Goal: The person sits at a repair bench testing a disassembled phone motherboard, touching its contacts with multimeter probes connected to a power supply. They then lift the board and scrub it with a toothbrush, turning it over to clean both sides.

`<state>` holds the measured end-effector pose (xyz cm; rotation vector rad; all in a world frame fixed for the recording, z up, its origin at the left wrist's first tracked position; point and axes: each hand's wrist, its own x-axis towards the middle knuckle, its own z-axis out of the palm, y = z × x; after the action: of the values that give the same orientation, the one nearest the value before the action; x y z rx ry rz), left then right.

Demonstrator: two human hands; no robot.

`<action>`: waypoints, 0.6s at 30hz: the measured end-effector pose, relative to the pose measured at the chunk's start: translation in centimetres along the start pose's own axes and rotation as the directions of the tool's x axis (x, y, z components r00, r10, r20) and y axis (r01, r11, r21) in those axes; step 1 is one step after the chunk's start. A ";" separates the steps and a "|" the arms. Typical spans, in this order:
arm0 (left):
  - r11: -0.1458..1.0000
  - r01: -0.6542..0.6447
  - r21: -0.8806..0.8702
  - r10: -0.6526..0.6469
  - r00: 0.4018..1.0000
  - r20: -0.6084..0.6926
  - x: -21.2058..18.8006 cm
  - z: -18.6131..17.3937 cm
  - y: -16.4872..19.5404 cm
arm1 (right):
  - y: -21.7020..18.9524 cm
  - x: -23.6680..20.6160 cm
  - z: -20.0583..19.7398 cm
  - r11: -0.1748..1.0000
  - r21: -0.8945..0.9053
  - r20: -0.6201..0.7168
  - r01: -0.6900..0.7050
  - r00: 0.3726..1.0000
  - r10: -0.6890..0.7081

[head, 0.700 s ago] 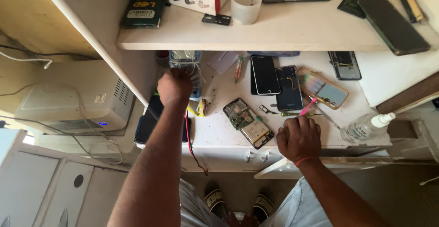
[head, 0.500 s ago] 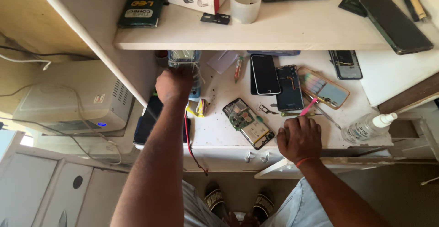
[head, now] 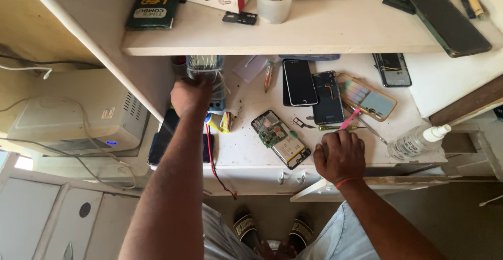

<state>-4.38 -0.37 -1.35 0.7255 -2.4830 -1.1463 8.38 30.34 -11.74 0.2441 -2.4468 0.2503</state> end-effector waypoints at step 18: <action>0.538 0.101 -0.837 -0.429 0.888 -0.168 -18.9 6.8 -14.9 | 1.1 -2.9 0.8 0.998 -0.051 0.025 -0.035 0.999 0.037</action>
<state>12.64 6.22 -18.39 0.9156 -1.2855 -1.8628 9.83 31.49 -14.30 0.1822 -2.4811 0.2015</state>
